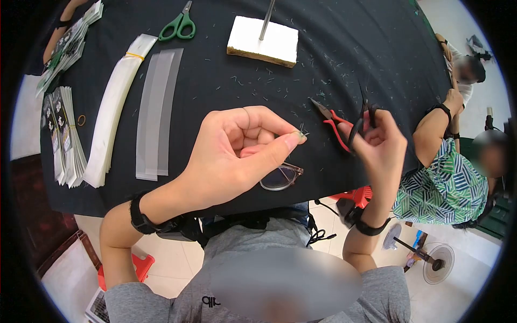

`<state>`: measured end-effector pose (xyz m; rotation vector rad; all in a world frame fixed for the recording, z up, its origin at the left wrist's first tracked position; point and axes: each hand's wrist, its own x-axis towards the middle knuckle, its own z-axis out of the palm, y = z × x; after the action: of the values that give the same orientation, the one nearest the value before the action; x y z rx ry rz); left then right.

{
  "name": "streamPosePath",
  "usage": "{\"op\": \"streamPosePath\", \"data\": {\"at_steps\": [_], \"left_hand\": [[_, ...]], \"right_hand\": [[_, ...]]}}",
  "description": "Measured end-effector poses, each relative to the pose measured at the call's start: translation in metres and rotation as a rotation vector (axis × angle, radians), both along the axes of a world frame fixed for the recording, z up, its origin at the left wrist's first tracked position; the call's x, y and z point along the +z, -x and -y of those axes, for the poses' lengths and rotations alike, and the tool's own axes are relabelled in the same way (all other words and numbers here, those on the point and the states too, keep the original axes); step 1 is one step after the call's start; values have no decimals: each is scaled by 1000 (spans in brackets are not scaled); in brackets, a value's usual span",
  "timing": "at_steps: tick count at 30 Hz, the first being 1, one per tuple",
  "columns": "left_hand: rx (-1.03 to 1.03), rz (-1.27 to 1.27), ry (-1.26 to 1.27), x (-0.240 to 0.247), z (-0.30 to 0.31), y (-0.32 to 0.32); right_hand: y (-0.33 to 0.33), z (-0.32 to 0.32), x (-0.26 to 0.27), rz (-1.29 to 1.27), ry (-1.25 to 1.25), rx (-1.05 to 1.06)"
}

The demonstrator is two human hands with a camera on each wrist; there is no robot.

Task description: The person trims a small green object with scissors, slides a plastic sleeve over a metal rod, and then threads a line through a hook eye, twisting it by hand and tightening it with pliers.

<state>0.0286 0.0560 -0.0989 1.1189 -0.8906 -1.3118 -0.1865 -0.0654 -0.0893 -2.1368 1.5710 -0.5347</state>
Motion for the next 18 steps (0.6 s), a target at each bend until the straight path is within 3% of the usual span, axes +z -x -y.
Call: {"op": "streamPosePath", "data": {"at_steps": [2,4,6,12,14,17,18], "left_hand": [[-2,-19,1,1,0,0],[1,-31,24,-2,0,0],[2,-42,47,0,-1,0],[-74,4,20,-3,1,-1],[-76,-100,88,-6,0,-2],[-89,-46,-5,3,0,-1],[-86,-45,-9,2,0,-1]], "right_hand": [[13,18,-5,-35,171,-12],[23,33,-5,-113,182,-74],[33,46,-4,-369,169,-159],[59,64,-13,-197,230,75],[55,61,-7,-256,178,94],[41,49,-2,-252,241,164],[27,37,7,-56,176,240]]}}
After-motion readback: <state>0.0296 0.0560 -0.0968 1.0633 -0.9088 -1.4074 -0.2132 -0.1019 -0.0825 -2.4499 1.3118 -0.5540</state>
